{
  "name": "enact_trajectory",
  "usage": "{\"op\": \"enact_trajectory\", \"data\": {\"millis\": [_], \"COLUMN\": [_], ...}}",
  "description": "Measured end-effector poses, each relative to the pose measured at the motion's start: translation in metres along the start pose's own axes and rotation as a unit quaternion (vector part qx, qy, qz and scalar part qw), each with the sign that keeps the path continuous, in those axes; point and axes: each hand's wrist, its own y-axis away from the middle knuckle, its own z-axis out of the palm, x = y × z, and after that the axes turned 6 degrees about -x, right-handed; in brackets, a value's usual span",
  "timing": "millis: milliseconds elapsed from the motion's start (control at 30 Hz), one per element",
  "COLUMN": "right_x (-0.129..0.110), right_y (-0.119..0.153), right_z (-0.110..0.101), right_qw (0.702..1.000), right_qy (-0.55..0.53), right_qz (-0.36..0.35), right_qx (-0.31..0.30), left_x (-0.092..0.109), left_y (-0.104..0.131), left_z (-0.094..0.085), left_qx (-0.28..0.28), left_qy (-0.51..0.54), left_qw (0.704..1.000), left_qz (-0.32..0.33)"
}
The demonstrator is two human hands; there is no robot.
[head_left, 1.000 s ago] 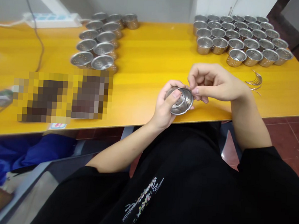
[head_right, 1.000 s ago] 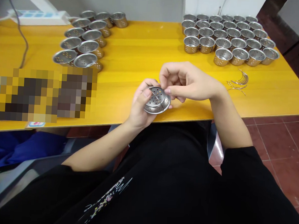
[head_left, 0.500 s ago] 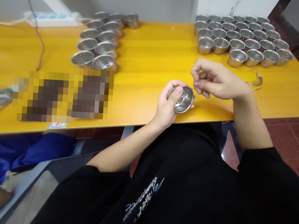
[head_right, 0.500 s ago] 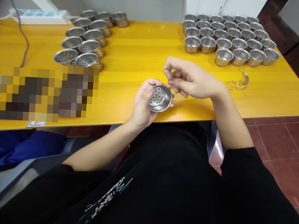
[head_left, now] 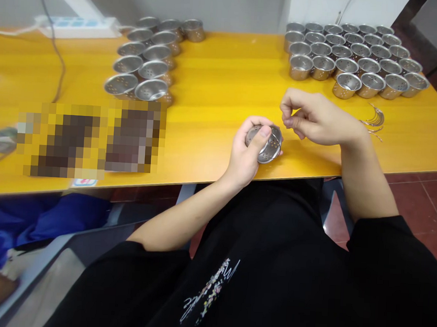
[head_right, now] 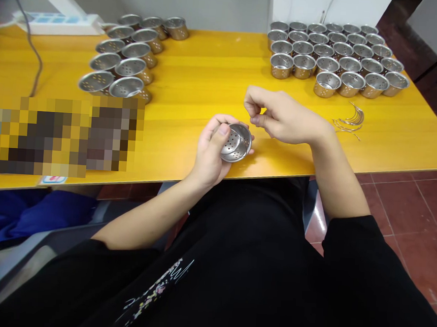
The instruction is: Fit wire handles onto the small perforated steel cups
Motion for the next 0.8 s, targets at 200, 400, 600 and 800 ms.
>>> {"op": "enact_trajectory", "data": {"millis": [200, 400, 600, 800], "right_x": [-0.003, -0.010, -0.011, 0.001], "right_y": [0.003, -0.001, -0.009, 0.002], "right_z": [0.001, 0.012, 0.021, -0.009], "right_qw": [0.999, 1.000, 1.000, 0.990], "right_qy": [-0.017, -0.003, 0.002, -0.076], "right_qz": [-0.008, -0.028, -0.008, 0.102], "right_qx": [0.051, -0.012, -0.010, 0.057], "left_x": [0.002, -0.005, -0.007, -0.020], "left_y": [0.002, -0.004, -0.004, -0.002], "left_z": [-0.001, -0.002, -0.002, -0.015], "left_qx": [0.020, 0.053, 0.047, -0.008], "left_qy": [-0.036, 0.012, 0.007, -0.054], "left_qw": [0.999, 0.997, 0.998, 0.998], "left_qz": [0.012, 0.054, 0.038, 0.013]}}
